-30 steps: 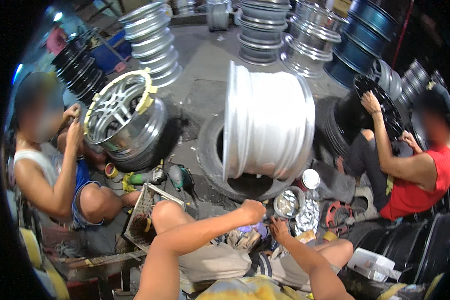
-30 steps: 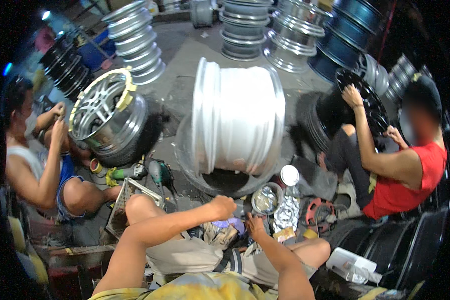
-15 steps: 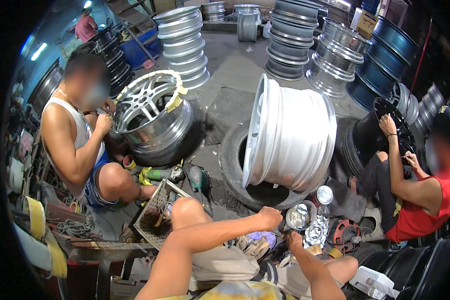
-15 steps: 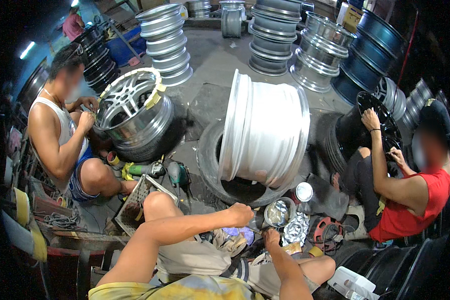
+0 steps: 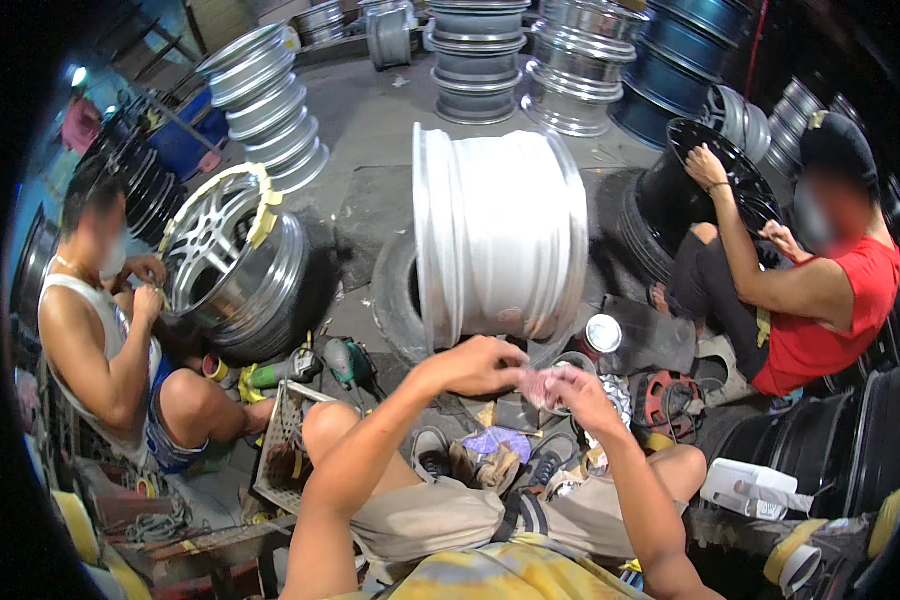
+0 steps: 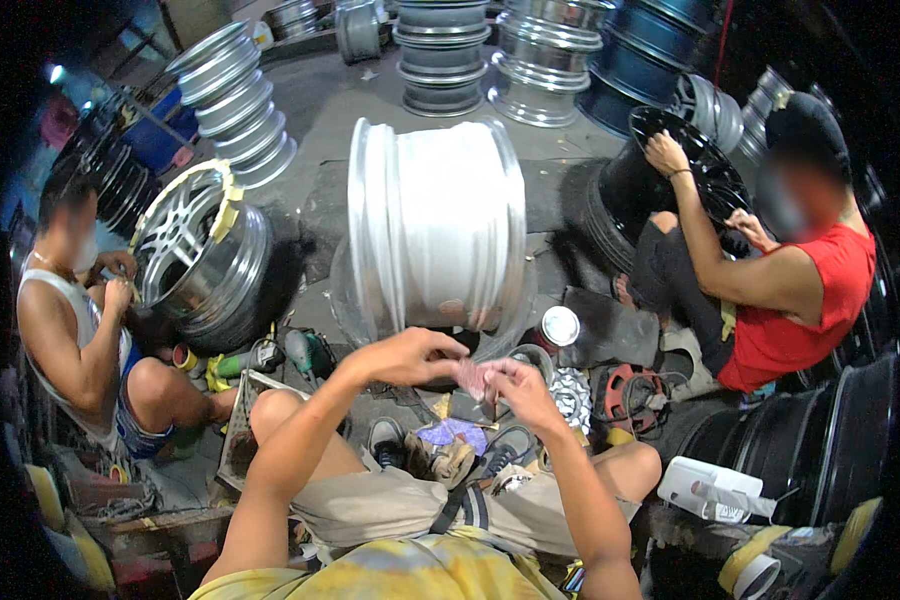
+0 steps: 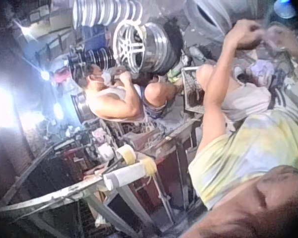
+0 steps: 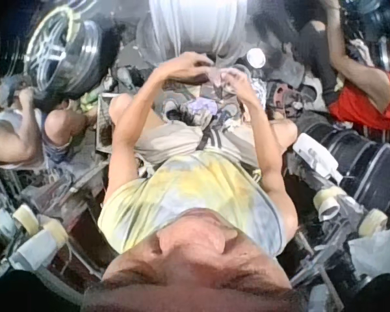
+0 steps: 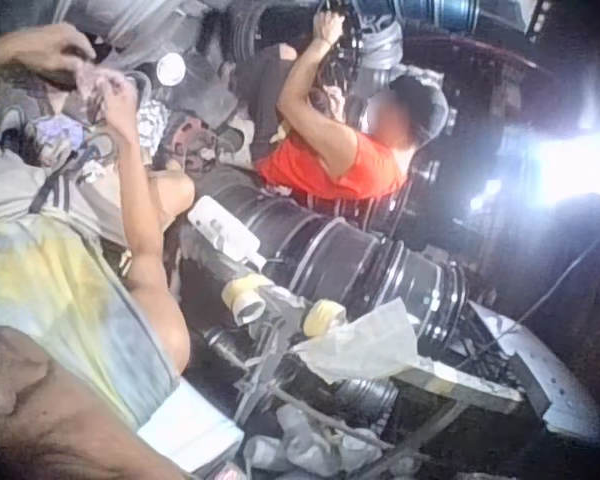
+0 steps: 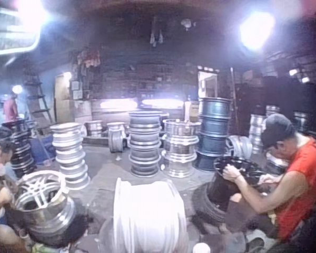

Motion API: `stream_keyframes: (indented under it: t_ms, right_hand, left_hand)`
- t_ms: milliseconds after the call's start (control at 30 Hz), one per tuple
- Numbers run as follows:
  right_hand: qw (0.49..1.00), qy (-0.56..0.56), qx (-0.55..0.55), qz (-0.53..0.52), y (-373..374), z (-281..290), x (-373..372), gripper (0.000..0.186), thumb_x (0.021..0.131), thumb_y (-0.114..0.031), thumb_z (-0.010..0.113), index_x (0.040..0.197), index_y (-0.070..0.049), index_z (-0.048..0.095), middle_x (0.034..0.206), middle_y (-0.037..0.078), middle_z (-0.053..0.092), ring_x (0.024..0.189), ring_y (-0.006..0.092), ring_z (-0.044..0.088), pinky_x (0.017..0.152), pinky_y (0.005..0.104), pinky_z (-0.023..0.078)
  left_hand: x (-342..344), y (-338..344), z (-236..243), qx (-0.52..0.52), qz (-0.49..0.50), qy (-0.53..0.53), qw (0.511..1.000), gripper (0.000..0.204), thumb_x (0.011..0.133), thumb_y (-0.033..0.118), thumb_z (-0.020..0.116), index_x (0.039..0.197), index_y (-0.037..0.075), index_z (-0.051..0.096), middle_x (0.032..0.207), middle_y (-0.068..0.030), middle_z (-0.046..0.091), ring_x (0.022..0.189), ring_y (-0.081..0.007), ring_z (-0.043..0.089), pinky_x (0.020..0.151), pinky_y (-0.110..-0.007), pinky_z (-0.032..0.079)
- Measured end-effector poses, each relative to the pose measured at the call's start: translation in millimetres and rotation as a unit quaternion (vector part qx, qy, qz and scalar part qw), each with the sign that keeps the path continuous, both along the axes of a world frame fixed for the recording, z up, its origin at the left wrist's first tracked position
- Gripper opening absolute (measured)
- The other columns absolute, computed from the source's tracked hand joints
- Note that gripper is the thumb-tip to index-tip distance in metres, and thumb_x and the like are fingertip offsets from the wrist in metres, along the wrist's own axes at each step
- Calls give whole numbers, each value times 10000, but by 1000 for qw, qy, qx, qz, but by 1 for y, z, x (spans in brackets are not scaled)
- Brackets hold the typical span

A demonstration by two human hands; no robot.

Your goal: The person sits on the floor and sands a white car wheel rim using a sanding block. They rotate the rim to access different sections and wipe the surface with a cloth. Other workers are visible in the background performing similar tasks on different rims.

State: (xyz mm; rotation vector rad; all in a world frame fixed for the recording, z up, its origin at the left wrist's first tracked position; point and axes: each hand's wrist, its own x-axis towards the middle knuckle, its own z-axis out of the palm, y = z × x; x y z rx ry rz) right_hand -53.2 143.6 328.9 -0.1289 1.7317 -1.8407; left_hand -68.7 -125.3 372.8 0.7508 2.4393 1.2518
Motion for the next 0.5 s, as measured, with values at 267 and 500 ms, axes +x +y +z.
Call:
stream_keyframes:
  t_ms: [267,500]
  right_hand:
    - [982,-32,-176,-61,-18,24,-14,126,1065,-111,577,1159,-35,614,963,36,683,813,124,633,739,279,518]
    - [984,1,-155,-92,-24,35,-7,156,1078,-200,617,1078,-44,625,933,-1,646,819,93,613,784,270,523]
  left_hand:
    - [1,-4,31,261,81,-267,924,248,1022,247,724,1104,13,731,893,-19,715,784,-93,644,731,-267,550]
    - [4,-2,29,194,167,-176,951,227,993,248,767,898,49,710,797,29,671,705,-59,602,634,-235,492]
